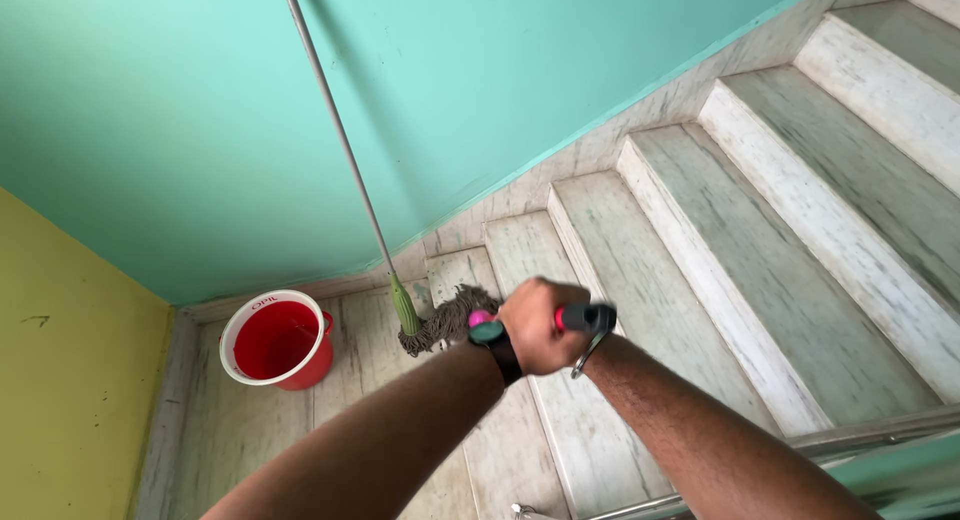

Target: The person mops a set of marble stairs and the floor at the base of the stairs using a mop and a bucket.

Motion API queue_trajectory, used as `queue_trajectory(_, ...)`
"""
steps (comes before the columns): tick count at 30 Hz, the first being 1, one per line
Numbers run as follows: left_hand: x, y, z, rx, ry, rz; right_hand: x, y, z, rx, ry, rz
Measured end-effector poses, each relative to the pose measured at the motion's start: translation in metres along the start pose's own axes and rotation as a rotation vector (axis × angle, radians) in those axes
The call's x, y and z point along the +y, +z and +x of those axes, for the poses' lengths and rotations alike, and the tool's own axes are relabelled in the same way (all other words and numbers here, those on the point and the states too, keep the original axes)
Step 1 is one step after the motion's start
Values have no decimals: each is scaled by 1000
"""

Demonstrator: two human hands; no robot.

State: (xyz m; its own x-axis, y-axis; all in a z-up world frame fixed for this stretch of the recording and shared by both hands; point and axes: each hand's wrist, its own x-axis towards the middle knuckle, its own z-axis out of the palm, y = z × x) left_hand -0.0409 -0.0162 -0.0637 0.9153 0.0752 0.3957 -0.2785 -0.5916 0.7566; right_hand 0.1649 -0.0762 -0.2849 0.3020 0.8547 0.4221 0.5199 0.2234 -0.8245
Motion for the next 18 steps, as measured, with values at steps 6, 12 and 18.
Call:
queue_trajectory(6,-36,27,-25,28,71,187,59,23,-14,-186,344,-102)
queue_trajectory(12,-52,24,-16,31,30,169,70,29,12,-227,364,-179)
queue_trajectory(18,-20,-13,12,-13,-105,27,15,5,35,-154,205,-480)
